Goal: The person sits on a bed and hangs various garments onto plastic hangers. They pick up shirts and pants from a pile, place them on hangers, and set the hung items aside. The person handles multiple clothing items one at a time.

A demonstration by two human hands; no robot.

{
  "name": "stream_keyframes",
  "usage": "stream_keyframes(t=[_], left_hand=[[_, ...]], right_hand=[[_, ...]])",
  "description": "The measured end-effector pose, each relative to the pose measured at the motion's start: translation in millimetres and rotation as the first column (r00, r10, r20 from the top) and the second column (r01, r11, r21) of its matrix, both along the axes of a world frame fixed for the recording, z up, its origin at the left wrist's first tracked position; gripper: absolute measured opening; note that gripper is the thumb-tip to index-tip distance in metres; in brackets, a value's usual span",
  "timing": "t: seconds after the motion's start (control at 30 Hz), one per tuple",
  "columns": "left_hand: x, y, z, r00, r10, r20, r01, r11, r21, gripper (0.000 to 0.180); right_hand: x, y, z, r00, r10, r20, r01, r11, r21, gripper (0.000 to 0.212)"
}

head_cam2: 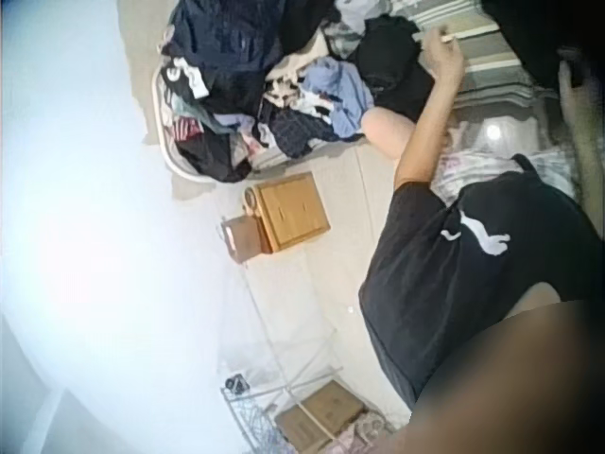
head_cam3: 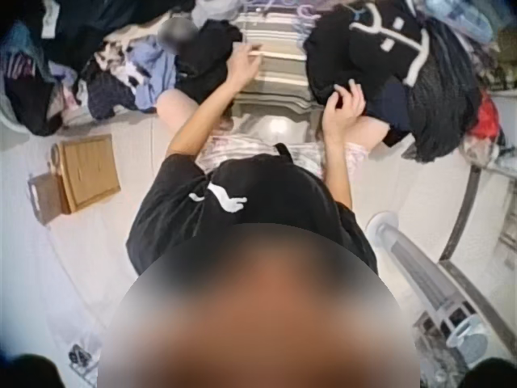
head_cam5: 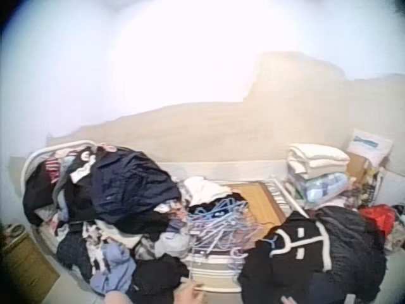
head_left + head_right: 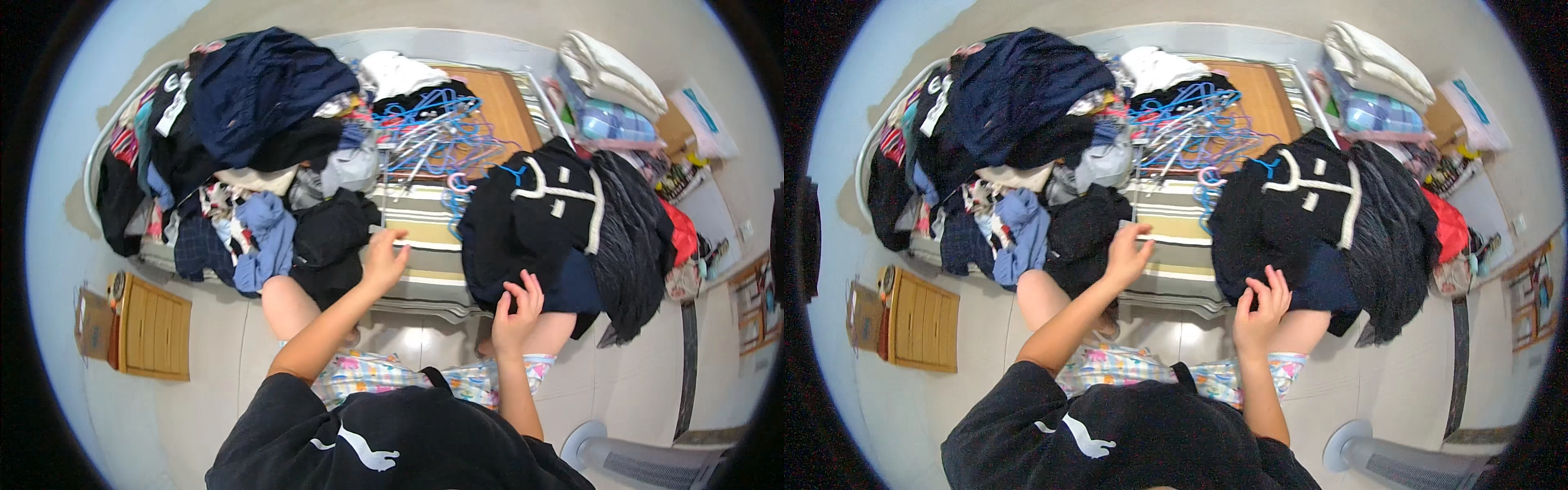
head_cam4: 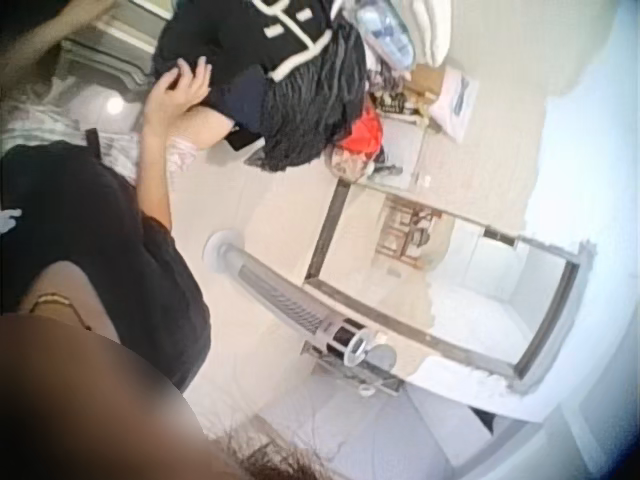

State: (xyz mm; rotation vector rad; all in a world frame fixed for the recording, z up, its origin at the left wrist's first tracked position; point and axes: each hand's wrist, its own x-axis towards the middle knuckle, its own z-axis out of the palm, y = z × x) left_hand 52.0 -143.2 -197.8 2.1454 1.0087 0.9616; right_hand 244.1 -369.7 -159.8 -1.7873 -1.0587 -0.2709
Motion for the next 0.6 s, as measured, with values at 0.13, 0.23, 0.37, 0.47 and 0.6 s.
stream_keyframes(t=[0.13,0.23,0.37,0.47,0.6], left_hand=[[-85.0,18.6,28.2,0.825,0.484,-0.291,-0.384,0.859,0.339,0.063],[-137.9,40.1,27.7,0.701,0.677,-0.225,-0.596,0.729,0.337,0.070],[-188.9,63.1,20.1,0.569,0.782,-0.253,-0.758,0.619,0.206,0.072],[-203.6,69.6,18.4,0.640,0.718,-0.276,-0.740,0.672,0.033,0.074],[-215.9,80.8,10.9,0.634,0.722,-0.276,-0.729,0.678,0.099,0.059]], right_hand=[[-32.7,29.4,-7.1,0.993,0.081,0.081,-0.071,0.990,-0.124,0.014],[-53.0,50.5,-12.0,0.981,0.188,0.042,-0.183,0.978,-0.105,0.014],[-87.0,81.8,-24.3,0.906,0.422,-0.020,-0.417,0.884,-0.212,0.022],[-108.2,107.3,-30.5,0.908,0.414,-0.066,-0.419,0.886,-0.197,0.031],[-124.5,135.0,-27.4,0.842,0.528,-0.112,-0.540,0.820,-0.190,0.030]])
